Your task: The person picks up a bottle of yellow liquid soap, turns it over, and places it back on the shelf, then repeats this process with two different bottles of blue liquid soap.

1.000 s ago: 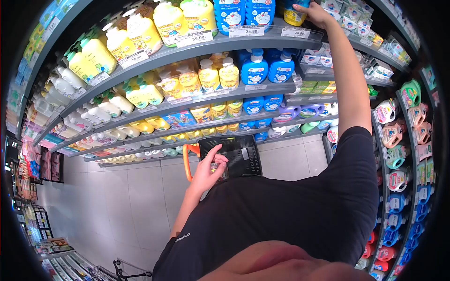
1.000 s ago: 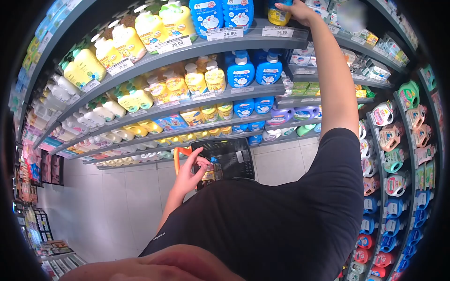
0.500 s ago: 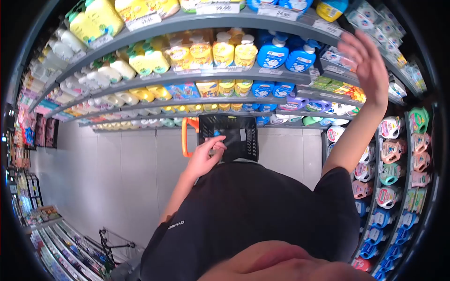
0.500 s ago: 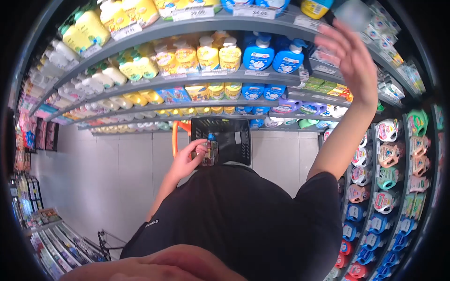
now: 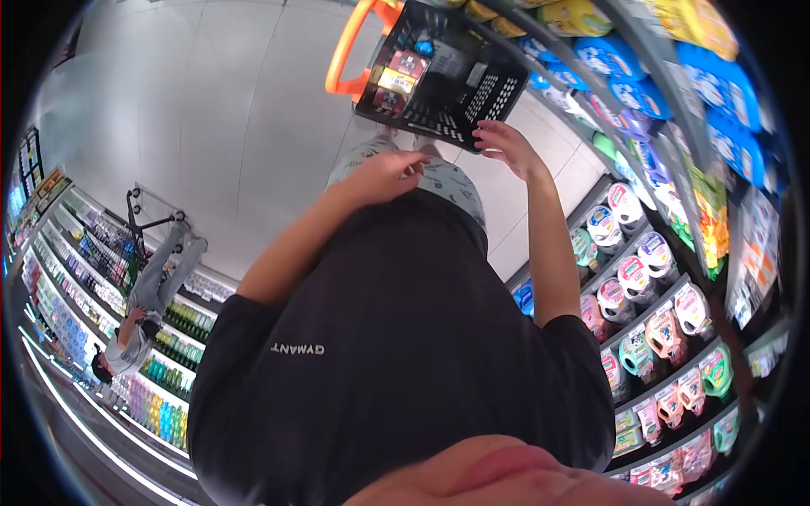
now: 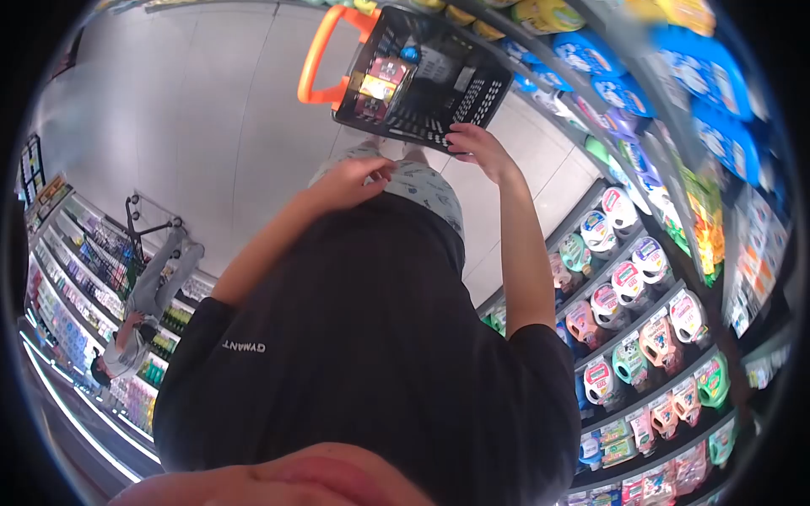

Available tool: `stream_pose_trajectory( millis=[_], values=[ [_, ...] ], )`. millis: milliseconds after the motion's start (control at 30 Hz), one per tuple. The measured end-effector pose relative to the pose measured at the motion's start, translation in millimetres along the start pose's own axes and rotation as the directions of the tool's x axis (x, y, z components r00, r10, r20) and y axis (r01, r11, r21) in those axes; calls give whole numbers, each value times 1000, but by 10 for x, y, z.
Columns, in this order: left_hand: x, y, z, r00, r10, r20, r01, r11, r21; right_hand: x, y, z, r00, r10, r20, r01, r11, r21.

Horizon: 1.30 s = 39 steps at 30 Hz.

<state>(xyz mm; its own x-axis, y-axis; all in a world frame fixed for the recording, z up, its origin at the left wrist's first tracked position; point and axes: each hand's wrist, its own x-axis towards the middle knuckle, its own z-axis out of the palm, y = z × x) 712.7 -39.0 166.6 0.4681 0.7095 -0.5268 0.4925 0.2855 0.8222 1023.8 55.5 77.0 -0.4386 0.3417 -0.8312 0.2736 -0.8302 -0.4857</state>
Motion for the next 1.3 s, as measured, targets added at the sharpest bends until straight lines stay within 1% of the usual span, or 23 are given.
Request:
stream_pose_trajectory(
  millis=[33,67,133,167,200,300,367,433,500,567,600,700,733,833,867,933,967,1033,1067,1133,1200,1267,1300],
  values=[
    [39,-114,73,998,-52,29,53,998,-20,285,220,-24,995,56,-82,-59,998,-27],
    [91,-261,163,997,-67,34,68,997,-32,536,447,-79,988,59,-146,-69,995,-66],
    [187,-551,320,995,-92,49,96,992,-83,1192,912,-217,966,139,-218,-183,963,-197],
    [251,-646,374,993,-104,49,109,988,-108,1469,1040,-255,953,169,-252,-236,935,-265],
    [308,-742,420,989,-136,60,142,983,-116,1705,1183,-305,935,209,-288,-286,923,-259],
    [517,-1145,636,972,-214,97,232,943,-237,2831,2076,-855,936,155,-315,-307,797,-520],
    [675,-1373,756,956,-272,113,294,897,-330,3263,1971,-942,953,-32,-303,-233,562,-793],
    [805,-1614,898,952,-284,109,305,880,-365,3820,2015,-1053,925,-214,-315,-169,511,-843],
    [905,-1779,1017,946,-299,129,325,847,-421,4238,1741,-1011,891,-227,-394,-204,574,-793],
    [946,-1869,1089,947,-292,136,321,831,-455,5003,1841,-1251,929,-202,-310,-175,499,-849],
    [988,-1898,1082,935,-309,172,353,814,-462,5124,1724,-1219,927,-234,-294,-141,508,-850],
    [1036,-2023,1084,930,-318,182,366,789,-493,5322,1131,-865,895,-345,-282,-64,529,-847],
    [1060,-2074,1066,915,-353,195,403,773,-491,5345,949,-748,879,-384,-284,-40,533,-845],
    [1085,-2205,1062,903,-402,149,421,766,-487,5252,501,-492,901,-333,-278,-23,604,-797],
    [1078,-2236,1075,897,-415,151,429,739,-519,5540,674,-526,891,-334,-306,-118,481,-869],
    [1056,-2295,1083,884,-438,163,445,683,-579,6094,1034,-647,839,-390,-380,-175,467,-866],
    [1052,-2294,1058,873,-449,191,471,674,-569,6136,1078,-626,813,-410,-413,-206,462,-863],
    [1073,-2278,983,853,-467,233,512,661,-549,6060,1007,-620,885,-210,-415,-291,446,-847],
    [1067,-2269,954,860,-457,226,500,672,-547,6010,893,-635,903,-115,-413,-330,428,-841],
    [1033,-2245,919,875,-435,210,475,693,-543,6083,1134,-835,895,-207,-395,-293,393,-872],
    [1022,-2218,889,888,-420,189,451,712,-539,5961,1146,-970,887,-304,-348,-234,354,-905],
    [1008,-2147,842,895,-410,176,437,728,-528,5487,965,-931,876,-402,-268,-148,305,-941],
    [1013,-2095,803,898,-405,173,433,737,-520,5328,902,-907,883,-360,-300,-189,312,-931]
  ],
)
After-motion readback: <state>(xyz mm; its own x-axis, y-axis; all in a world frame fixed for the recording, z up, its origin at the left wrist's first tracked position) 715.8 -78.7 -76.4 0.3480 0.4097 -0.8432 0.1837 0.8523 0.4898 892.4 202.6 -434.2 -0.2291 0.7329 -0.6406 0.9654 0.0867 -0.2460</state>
